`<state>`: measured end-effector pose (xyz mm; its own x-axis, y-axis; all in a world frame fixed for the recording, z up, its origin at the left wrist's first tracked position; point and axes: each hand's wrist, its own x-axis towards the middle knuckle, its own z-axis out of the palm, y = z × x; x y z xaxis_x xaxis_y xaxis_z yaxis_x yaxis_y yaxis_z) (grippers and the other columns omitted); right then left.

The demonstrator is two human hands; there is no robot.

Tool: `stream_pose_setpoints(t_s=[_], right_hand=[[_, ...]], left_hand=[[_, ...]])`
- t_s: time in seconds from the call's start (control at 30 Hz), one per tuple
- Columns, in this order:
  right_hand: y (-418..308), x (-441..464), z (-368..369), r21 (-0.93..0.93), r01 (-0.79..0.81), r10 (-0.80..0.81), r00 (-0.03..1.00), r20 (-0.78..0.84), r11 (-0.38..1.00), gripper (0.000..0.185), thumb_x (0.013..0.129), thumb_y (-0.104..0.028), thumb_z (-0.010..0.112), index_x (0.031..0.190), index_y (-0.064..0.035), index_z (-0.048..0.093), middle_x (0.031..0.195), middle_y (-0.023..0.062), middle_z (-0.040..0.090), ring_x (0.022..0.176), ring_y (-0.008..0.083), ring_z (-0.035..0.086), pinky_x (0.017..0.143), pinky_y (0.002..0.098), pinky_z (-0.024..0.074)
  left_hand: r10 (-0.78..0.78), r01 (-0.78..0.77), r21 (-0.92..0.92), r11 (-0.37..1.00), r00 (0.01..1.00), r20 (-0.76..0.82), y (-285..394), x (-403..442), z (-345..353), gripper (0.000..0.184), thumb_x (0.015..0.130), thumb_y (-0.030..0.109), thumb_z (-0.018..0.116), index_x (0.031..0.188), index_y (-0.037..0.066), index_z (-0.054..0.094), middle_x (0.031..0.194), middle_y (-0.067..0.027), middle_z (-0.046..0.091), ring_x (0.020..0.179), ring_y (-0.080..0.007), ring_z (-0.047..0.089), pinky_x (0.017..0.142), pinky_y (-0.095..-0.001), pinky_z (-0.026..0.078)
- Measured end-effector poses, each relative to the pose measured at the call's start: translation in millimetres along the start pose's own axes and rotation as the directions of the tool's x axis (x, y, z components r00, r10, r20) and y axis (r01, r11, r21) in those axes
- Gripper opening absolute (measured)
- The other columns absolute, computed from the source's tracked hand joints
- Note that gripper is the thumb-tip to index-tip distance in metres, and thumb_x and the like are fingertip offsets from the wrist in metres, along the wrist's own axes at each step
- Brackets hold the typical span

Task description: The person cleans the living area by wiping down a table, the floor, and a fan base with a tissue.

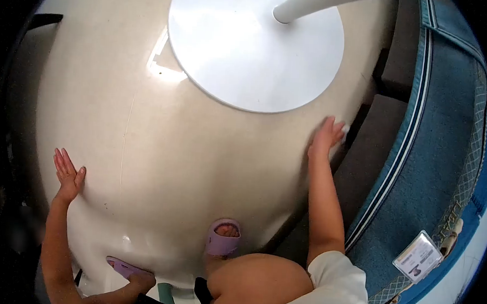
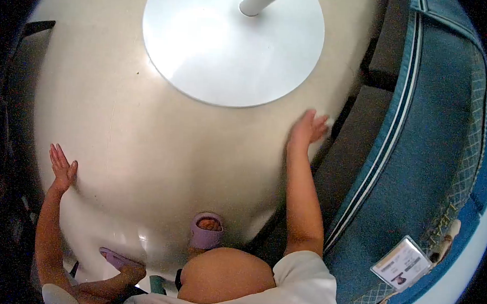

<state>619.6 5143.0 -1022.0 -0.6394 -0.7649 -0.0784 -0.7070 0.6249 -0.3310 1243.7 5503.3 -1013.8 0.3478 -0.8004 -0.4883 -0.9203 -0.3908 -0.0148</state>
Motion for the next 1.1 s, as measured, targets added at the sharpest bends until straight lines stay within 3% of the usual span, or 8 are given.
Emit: stream_pose_setpoints(t_s=[0.23, 0.37, 0.43, 0.5, 0.63, 0.83, 0.97, 1.1], right_hand=[[-7.1, 117.4, 26.3, 0.333, 0.346, -0.330, 0.938, -0.105, 0.877, 0.048, 0.094, -0.024, 0.034, 0.135, -0.0016, 0.026, 0.137, 0.0230, 0.029, 0.124, 0.0338, 0.033, 0.102, 0.0404, 0.0280], [-72.4, 136.0, 4.6, 0.744, 0.076, -0.383, 0.889, 0.251, 0.664, 0.048, 0.095, -0.026, 0.033, 0.137, -0.0043, 0.024, 0.138, 0.0136, 0.032, 0.124, 0.0238, 0.033, 0.103, 0.0334, 0.0259], [-84.5, 123.8, -3.3, 0.564, 0.061, -0.254, 0.929, 0.270, 0.823, 0.050, 0.094, -0.029, 0.030, 0.138, -0.0072, 0.025, 0.142, 0.0105, 0.026, 0.130, 0.0246, 0.024, 0.106, 0.0353, 0.0198], [-66.5, 144.2, 24.3, 0.001, 0.754, -0.745, 0.648, 0.158, 0.657, 0.046, 0.094, -0.027, 0.033, 0.136, -0.0087, 0.031, 0.139, 0.0185, 0.028, 0.130, 0.0303, 0.025, 0.107, 0.0374, 0.0189], [-47.8, 89.1, 21.1, 0.142, 0.799, -0.809, 0.560, 0.179, 0.585, 0.043, 0.093, -0.024, 0.034, 0.132, -0.0070, 0.036, 0.137, 0.0171, 0.033, 0.130, 0.0336, 0.024, 0.107, 0.0397, 0.0178], [-8.5, -48.9, 17.8, -0.049, 0.735, -0.726, 0.677, 0.125, 0.677, 0.056, 0.088, -0.025, 0.046, 0.136, -0.0038, 0.027, 0.136, 0.0236, 0.030, 0.126, 0.0404, 0.025, 0.105, 0.0450, 0.0193], [-24.7, -161.8, 11.8, -0.063, 0.822, -0.776, 0.556, 0.296, 0.566, 0.062, 0.082, -0.020, 0.052, 0.135, 0.0002, 0.027, 0.130, 0.0256, 0.036, 0.122, 0.0437, 0.030, 0.103, 0.0472, 0.0206], [-67.7, -240.6, 24.2, 0.271, 0.926, -0.914, 0.149, 0.378, 0.263, 0.059, 0.077, -0.018, 0.055, 0.130, -0.0012, 0.035, 0.118, 0.0242, 0.046, 0.115, 0.0417, 0.038, 0.099, 0.0469, 0.0263]], left_hand=[[-0.027, 0.027, -0.002, 1.000, 0.997, 0.066, -0.7, -1.2, -9.2, 0.083, 0.087, 0.043, 0.044, 0.139, 0.002, -0.005, 0.143, -0.0226, -0.013, 0.132, -0.0410, -0.009, 0.104, -0.0519, 0.002], [-0.062, 0.064, -0.014, 0.998, 0.990, 0.126, 5.3, -2.3, -16.6, 0.085, 0.086, 0.046, 0.046, 0.139, 0.004, -0.005, 0.144, -0.0220, -0.014, 0.132, -0.0413, -0.009, 0.104, -0.0530, 0.003], [0.009, -0.008, -0.027, 1.000, 0.999, 0.035, -5.2, -2.6, -5.1, 0.086, 0.085, 0.049, 0.045, 0.140, 0.007, -0.007, 0.144, -0.0194, -0.017, 0.132, -0.0397, -0.013, 0.102, -0.0558, 0.001], [-0.102, 0.121, -0.071, 0.990, 0.969, 0.224, 9.9, 0.4, -21.2, 0.088, 0.085, 0.051, 0.044, 0.140, 0.010, -0.010, 0.143, -0.0163, -0.022, 0.132, -0.0375, -0.018, 0.100, -0.0594, -0.001], [-0.141, 0.202, -0.158, 0.967, 0.933, 0.330, 25.2, 3.5, -40.5, 0.090, 0.084, 0.053, 0.044, 0.139, 0.012, -0.014, 0.142, -0.0143, -0.026, 0.130, -0.0354, -0.024, 0.098, -0.0621, -0.003], [-0.101, 0.207, -0.232, 0.950, 0.911, 0.399, 37.4, 7.8, -56.2, 0.090, 0.085, 0.050, 0.044, 0.138, 0.012, -0.018, 0.141, -0.0145, -0.029, 0.128, -0.0364, -0.028, 0.097, -0.0631, -0.004], [-0.070, 0.179, -0.242, 0.954, 0.915, 0.398, 37.0, 10.9, -53.6, 0.087, 0.086, 0.046, 0.045, 0.138, 0.015, -0.017, 0.141, -0.0148, -0.030, 0.128, -0.0380, -0.027, 0.097, -0.0635, -0.004], [-0.038, 0.157, -0.289, 0.944, 0.925, 0.377, 41.6, 7.9, -61.2, 0.086, 0.086, 0.045, 0.046, 0.139, 0.017, -0.015, 0.141, -0.0142, -0.028, 0.129, -0.0385, -0.025, 0.097, -0.0637, -0.005]])
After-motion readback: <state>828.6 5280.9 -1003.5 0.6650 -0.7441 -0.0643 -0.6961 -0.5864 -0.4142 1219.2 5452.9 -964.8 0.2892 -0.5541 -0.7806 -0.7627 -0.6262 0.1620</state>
